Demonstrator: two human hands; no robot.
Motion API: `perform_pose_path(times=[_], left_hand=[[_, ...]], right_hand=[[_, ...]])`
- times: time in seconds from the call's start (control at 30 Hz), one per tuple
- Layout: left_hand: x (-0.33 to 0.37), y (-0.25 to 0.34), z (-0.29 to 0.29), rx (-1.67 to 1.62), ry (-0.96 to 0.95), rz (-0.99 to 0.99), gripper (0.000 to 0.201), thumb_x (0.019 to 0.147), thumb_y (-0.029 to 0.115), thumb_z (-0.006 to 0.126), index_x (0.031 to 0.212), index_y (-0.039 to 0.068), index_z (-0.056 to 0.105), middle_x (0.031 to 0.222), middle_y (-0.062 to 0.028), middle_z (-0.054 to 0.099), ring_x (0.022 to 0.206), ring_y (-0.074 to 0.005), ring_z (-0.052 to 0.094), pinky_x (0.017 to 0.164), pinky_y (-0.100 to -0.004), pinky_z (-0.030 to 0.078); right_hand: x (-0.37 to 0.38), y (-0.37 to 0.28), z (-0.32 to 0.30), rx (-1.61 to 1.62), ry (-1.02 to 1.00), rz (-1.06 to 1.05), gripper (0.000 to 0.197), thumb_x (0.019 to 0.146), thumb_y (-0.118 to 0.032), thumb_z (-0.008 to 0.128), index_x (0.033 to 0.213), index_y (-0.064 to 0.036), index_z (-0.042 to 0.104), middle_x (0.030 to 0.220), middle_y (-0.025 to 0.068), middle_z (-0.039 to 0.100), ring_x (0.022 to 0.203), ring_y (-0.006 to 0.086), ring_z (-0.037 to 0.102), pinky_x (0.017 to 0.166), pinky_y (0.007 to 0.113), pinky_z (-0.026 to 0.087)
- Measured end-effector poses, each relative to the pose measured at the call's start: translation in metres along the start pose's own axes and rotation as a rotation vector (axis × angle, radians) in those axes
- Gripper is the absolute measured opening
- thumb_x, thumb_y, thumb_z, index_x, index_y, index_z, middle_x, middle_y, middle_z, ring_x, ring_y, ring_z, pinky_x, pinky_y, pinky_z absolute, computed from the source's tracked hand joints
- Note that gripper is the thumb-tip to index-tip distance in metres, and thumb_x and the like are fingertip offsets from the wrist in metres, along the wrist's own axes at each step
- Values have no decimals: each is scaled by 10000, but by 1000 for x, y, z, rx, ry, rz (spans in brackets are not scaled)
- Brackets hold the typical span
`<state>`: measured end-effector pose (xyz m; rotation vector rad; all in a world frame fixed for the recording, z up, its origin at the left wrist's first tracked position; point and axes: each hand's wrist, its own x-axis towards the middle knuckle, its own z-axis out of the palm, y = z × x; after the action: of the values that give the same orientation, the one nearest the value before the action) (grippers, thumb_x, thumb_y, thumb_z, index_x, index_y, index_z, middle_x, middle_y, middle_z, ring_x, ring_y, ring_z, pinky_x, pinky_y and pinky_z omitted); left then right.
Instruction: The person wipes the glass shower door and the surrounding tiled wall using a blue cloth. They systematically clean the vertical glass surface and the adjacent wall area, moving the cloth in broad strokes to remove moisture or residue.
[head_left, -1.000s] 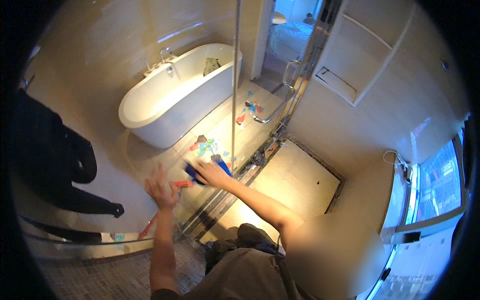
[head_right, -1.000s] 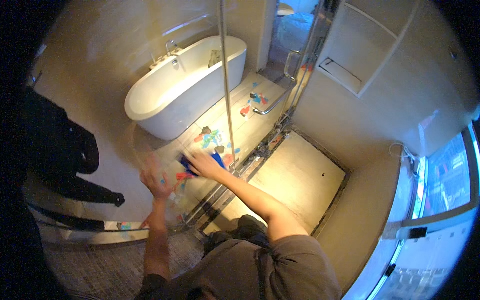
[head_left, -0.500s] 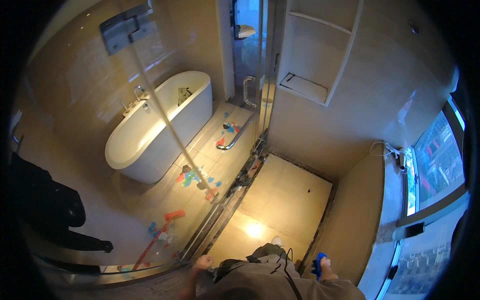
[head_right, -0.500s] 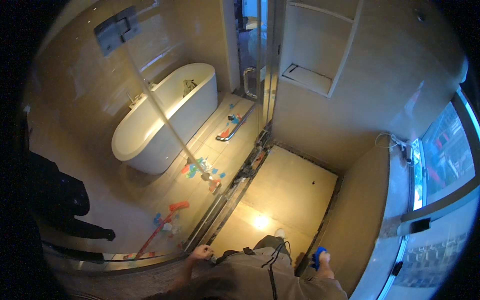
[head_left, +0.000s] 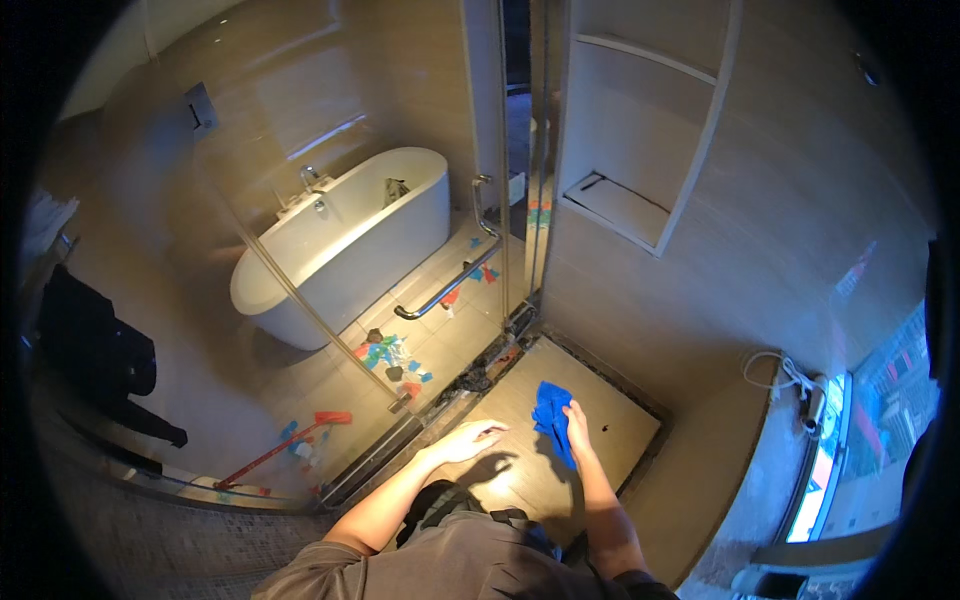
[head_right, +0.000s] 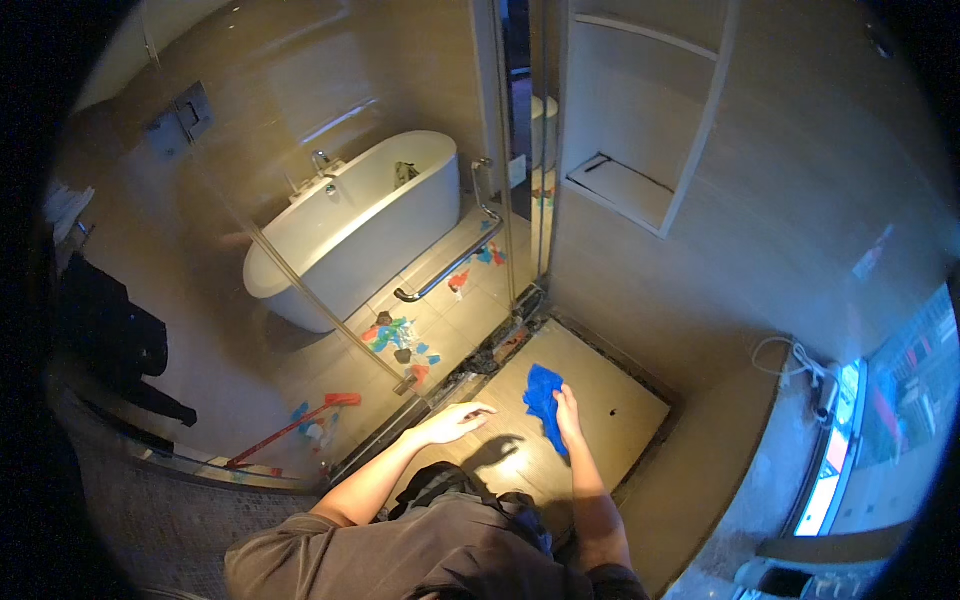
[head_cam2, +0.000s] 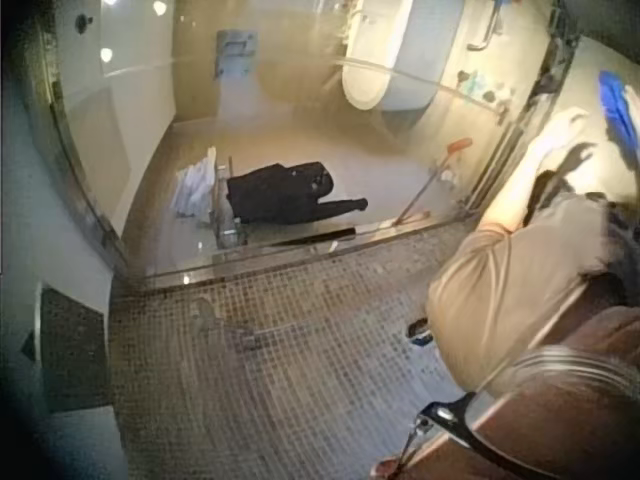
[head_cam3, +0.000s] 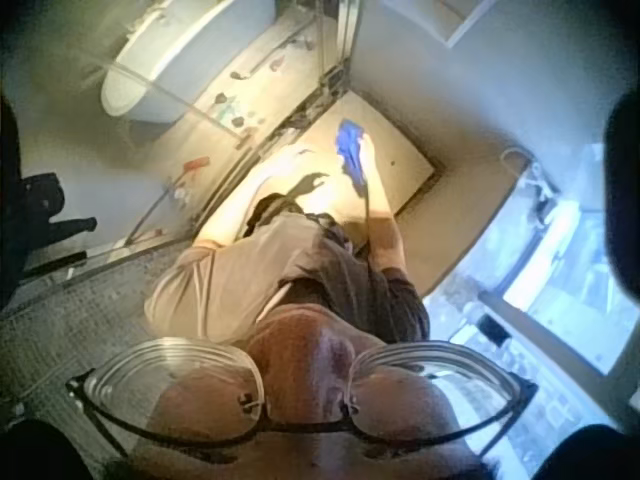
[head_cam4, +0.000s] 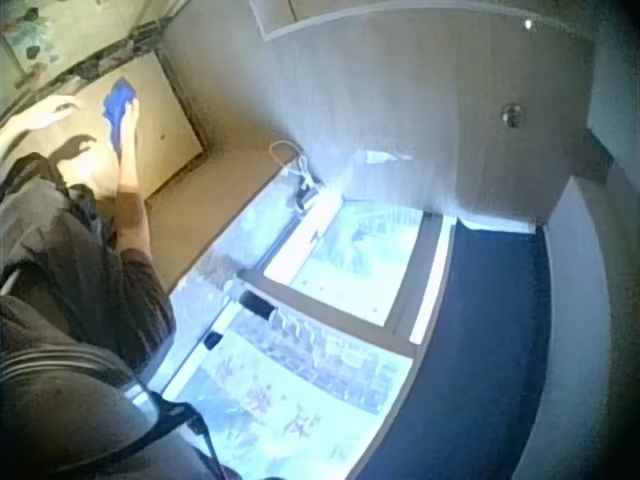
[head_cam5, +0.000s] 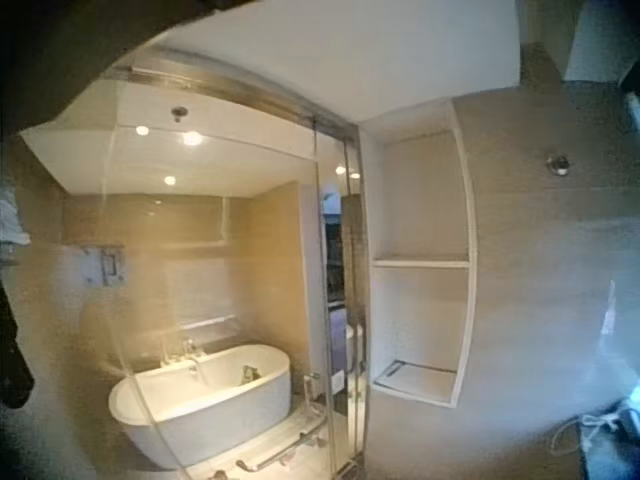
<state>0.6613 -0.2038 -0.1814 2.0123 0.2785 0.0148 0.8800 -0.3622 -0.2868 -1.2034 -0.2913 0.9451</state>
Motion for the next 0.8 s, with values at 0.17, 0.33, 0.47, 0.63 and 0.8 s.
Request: perform_pose_path(times=[0.17,0.33,0.47,0.63,0.8], left_hand=[[-103,-169,13,437,18,-559,463,899,386,484,1132,-3,582,1058,-259,626,1003,-397,594,851,-445,467],[-166,-223,39,7,-85,-861,360,887,348,516,1113,93,633,1156,-117,642,1085,-274,585,959,-357,426],[-73,-221,28,-76,92,-709,400,915,324,521,1207,64,605,1189,-106,624,1125,-224,554,982,-329,407],[91,-116,-71,-525,293,-287,614,949,363,542,1425,42,325,1394,-156,444,1248,-242,452,1033,-354,361],[135,-59,-155,-785,671,-53,667,983,366,473,1481,57,157,1465,-131,342,1315,-228,372,1082,-375,308]], right_hand=[[9,95,-51,397,28,510,618,914,-492,287,1265,-30,498,1141,202,595,950,407,591,797,600,478],[1,35,-14,296,-293,295,488,907,-472,396,1172,-83,527,1086,153,610,946,333,589,777,535,505],[104,31,15,267,-328,690,516,958,-479,319,1250,-109,530,1130,78,607,987,264,573,844,518,468],[180,-36,136,54,-175,410,408,976,-342,421,1272,-74,504,1157,94,578,1088,252,534,923,397,429],[209,-90,244,-179,-388,109,482,967,-216,410,1413,-57,322,1279,109,464,1205,192,424,1036,328,309]])
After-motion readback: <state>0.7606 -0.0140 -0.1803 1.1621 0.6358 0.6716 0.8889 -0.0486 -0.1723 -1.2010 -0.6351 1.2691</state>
